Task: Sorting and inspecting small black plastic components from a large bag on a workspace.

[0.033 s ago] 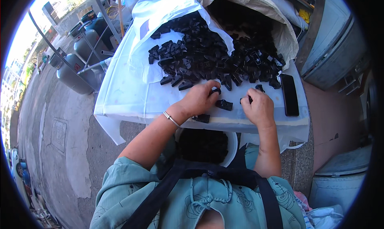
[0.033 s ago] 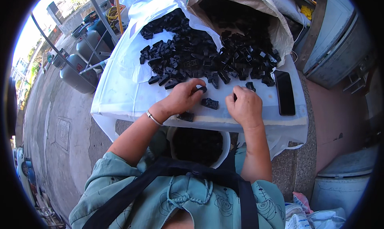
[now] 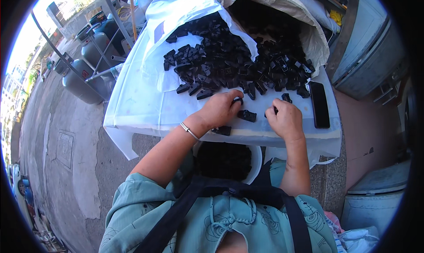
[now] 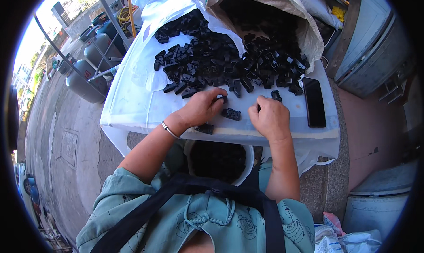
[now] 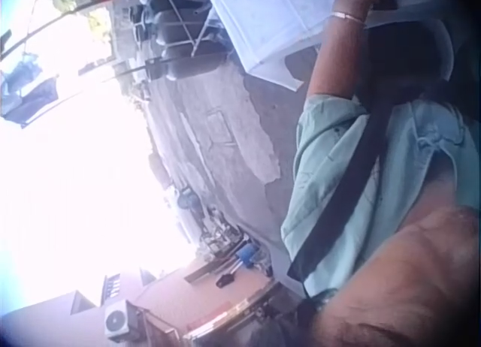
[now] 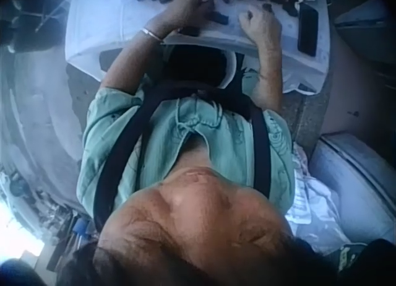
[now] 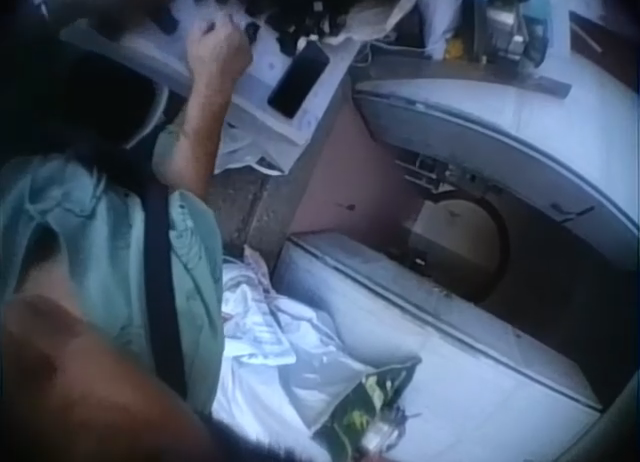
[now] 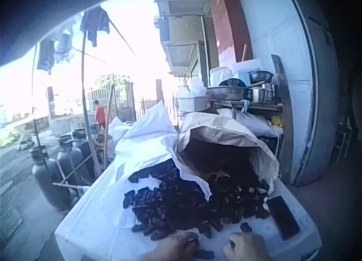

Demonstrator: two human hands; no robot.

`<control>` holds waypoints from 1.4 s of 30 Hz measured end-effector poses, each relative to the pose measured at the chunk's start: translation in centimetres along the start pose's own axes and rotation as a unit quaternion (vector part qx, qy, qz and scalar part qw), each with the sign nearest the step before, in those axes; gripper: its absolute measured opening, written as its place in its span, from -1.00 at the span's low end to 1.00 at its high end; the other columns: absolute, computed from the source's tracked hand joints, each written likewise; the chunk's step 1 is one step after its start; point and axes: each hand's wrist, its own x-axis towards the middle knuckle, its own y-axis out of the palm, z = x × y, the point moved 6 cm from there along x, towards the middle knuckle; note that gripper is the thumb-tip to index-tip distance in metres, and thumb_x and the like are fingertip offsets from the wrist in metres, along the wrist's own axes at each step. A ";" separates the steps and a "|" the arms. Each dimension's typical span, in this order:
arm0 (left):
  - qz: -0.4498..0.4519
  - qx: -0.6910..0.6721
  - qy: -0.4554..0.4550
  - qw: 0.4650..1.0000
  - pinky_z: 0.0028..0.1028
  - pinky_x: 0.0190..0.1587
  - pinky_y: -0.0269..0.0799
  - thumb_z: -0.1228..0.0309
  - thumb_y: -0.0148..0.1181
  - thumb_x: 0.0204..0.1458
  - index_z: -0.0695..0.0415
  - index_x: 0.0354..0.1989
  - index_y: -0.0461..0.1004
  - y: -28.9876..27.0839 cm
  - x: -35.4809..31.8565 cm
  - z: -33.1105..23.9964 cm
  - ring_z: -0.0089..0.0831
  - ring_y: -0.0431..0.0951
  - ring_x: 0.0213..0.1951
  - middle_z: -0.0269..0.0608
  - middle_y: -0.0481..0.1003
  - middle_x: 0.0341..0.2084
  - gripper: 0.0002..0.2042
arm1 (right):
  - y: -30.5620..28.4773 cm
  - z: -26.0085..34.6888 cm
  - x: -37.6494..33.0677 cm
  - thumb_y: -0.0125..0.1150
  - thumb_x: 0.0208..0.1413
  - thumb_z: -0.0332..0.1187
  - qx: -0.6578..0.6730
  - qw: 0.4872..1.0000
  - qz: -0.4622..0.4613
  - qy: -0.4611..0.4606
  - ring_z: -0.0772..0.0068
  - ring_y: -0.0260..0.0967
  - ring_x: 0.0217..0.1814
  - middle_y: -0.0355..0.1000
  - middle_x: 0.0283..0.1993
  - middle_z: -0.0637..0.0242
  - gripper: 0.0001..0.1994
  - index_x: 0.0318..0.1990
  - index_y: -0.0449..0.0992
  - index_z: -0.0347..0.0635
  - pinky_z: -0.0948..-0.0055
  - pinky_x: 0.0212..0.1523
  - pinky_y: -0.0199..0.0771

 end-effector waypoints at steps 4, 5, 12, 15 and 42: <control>0.003 0.163 0.031 0.986 -0.15 -0.21 0.45 0.29 -0.01 0.19 0.12 -0.09 0.48 -0.9 0.2 -0.3 -0.02 0.56 -0.29 0.01 0.56 -0.38 -0.76 | 1.2 1.0 0.8 0.18 -0.01 -0.34 -0.023 1.000 -0.015 -0.011 0.00 0.46 -0.18 0.50 -0.17 0.02 -0.77 -0.21 0.45 -0.24 0.22 -0.14 0.48; 0.005 0.192 -0.014 0.981 -0.15 -0.22 0.45 0.27 -0.02 0.19 0.11 -0.08 0.48 -1.4 0.1 -0.1 -0.01 0.55 -0.30 0.02 0.55 -0.39 -0.75 | 1.2 1.5 0.9 0.20 0.00 -0.33 -0.011 0.993 -0.100 -0.063 -0.01 0.47 -0.18 0.50 -0.16 0.01 -0.72 -0.14 0.43 -0.24 0.22 -0.14 0.49; 0.031 0.337 -0.084 0.937 -0.19 -0.31 0.47 0.34 0.04 0.12 0.14 0.04 0.42 -4.1 -1.2 -0.5 -0.04 0.57 -0.34 0.00 0.54 -0.49 -0.68 | 3.4 2.8 -0.2 0.30 0.03 -0.34 0.117 0.964 -0.091 -0.220 0.08 0.47 -0.22 0.48 -0.25 0.15 -0.71 -0.09 0.50 -0.22 0.31 -0.17 0.51; 0.054 0.328 -0.045 0.942 -0.21 -0.23 0.48 0.53 0.01 0.06 0.07 0.02 0.47 -4.8 -1.6 -0.5 -0.04 0.57 -0.26 0.06 0.54 -0.27 -0.67 | 3.7 3.6 -1.8 0.31 0.01 -0.32 0.138 0.958 -0.066 -0.244 0.12 0.46 -0.25 0.45 -0.27 0.20 -0.73 -0.14 0.53 -0.18 0.29 -0.23 0.51; -0.057 0.067 0.057 0.995 -0.46 -0.33 0.47 0.29 0.49 -0.22 0.15 -0.08 0.47 -4.0 -4.4 2.4 -0.42 0.47 -0.43 -0.21 0.45 -0.32 -0.51 | 4.2 4.2 -1.3 0.23 0.05 -0.52 0.252 0.942 -0.091 -0.201 0.33 0.45 -0.27 0.43 -0.16 0.16 -0.65 0.03 0.43 -0.24 0.48 -0.26 0.50</control>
